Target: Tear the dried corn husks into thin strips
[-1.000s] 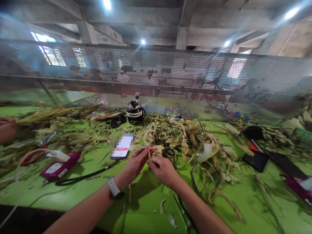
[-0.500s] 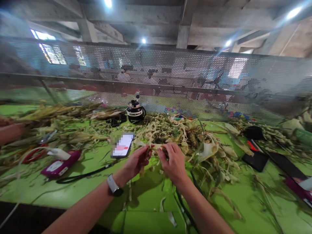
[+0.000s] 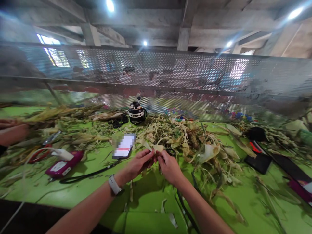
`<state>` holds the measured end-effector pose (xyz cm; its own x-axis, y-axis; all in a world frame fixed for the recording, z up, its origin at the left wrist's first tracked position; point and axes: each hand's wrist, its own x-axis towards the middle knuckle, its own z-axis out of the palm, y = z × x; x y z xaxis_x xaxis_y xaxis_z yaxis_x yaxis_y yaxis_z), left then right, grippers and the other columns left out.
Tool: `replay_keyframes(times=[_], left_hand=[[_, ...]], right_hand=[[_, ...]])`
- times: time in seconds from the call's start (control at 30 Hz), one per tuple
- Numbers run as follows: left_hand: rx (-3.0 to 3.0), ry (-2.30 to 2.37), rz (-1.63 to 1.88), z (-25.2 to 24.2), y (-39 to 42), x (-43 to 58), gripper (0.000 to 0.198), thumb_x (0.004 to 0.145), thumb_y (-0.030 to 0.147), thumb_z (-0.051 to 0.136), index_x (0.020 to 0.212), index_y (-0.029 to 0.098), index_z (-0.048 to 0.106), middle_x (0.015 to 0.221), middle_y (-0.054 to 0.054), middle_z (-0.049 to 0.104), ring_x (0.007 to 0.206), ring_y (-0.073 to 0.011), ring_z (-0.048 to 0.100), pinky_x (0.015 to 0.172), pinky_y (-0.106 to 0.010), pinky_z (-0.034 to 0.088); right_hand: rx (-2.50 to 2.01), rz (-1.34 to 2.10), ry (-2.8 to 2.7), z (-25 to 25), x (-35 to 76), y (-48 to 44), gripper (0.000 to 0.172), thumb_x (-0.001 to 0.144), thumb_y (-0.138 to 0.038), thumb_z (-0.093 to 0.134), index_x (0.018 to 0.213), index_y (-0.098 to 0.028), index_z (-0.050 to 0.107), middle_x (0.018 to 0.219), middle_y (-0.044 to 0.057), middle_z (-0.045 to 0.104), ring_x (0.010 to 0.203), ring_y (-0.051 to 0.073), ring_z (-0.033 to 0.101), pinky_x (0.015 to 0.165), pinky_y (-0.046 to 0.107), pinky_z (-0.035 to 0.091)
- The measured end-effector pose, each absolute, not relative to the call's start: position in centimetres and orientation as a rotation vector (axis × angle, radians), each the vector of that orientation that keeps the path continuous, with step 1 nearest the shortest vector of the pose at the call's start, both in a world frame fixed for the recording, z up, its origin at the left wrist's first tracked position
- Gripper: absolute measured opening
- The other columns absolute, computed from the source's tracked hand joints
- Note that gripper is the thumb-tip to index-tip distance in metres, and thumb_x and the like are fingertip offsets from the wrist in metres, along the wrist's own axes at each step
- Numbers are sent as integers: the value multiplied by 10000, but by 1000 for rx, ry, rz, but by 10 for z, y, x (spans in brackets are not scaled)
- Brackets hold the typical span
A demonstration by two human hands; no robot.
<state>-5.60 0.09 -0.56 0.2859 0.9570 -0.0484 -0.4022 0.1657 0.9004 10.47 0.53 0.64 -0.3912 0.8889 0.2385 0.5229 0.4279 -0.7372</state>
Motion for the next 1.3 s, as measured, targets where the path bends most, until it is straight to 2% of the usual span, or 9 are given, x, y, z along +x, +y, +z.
replay_keyframes(times=[0.13,0.3,0.63,0.8,0.9,1.0,1.1,1.2,1.3], left_hand=[[948,832,1225,-2,1,-53,292,671,425,706,712,155,602,616,12,550,511,-75,404,495,-212,277],[1027,937,1229,-2,8,-56,384,602,468,738,748,151,579,536,54,504,467,-62,333,466,-213,220],[1055,936,1243,-2,11,-62,327,634,409,733,782,143,613,573,49,516,502,-64,350,487,-209,226],[1020,868,1152,-3,9,-63,338,632,414,735,804,143,628,581,48,486,517,-62,358,493,-196,238],[1015,821,1063,-2,6,-62,324,639,417,734,774,140,633,565,47,457,500,-54,340,478,-194,217],[1047,793,984,0,0,-59,325,638,423,735,757,134,648,566,42,447,498,-52,320,471,-201,205],[1085,778,924,1,-2,-57,337,644,434,730,786,136,661,559,49,416,489,-50,277,468,-209,185],[1139,747,874,0,-3,-57,348,670,444,708,838,143,664,574,47,410,498,-55,273,475,-210,191],[1187,730,841,1,-4,-59,316,694,437,691,792,138,653,594,33,432,515,-63,308,488,-215,216]], right_hand=[[-1182,725,-2054,4,105,7,220,886,-352,375,757,-207,477,582,-32,477,536,124,435,522,230,337],[-1162,770,-2102,8,108,7,225,889,-352,392,747,-198,474,584,-41,444,550,116,414,542,224,325],[-1052,841,-2157,21,110,1,240,875,-355,432,719,-182,493,608,-34,454,564,103,405,539,217,330],[-1053,1178,-1988,22,116,3,353,823,-506,483,697,-177,488,559,-47,432,502,90,416,482,211,337],[-1164,1271,-1831,21,118,9,476,801,-620,431,656,-171,491,518,-46,423,467,86,393,449,216,309],[-1244,1338,-1639,17,113,13,513,748,-688,439,708,-179,493,481,-58,434,404,78,345,404,218,263],[-1161,1348,-1479,12,106,13,484,673,-661,564,706,-183,497,489,-69,423,404,65,312,401,215,234],[-1049,1310,-1357,11,103,10,441,645,-600,634,691,-173,536,506,-54,447,446,75,354,436,221,274],[-1017,1273,-1261,12,105,8,400,644,-552,663,690,-167,562,517,-40,486,467,84,386,464,229,306]])
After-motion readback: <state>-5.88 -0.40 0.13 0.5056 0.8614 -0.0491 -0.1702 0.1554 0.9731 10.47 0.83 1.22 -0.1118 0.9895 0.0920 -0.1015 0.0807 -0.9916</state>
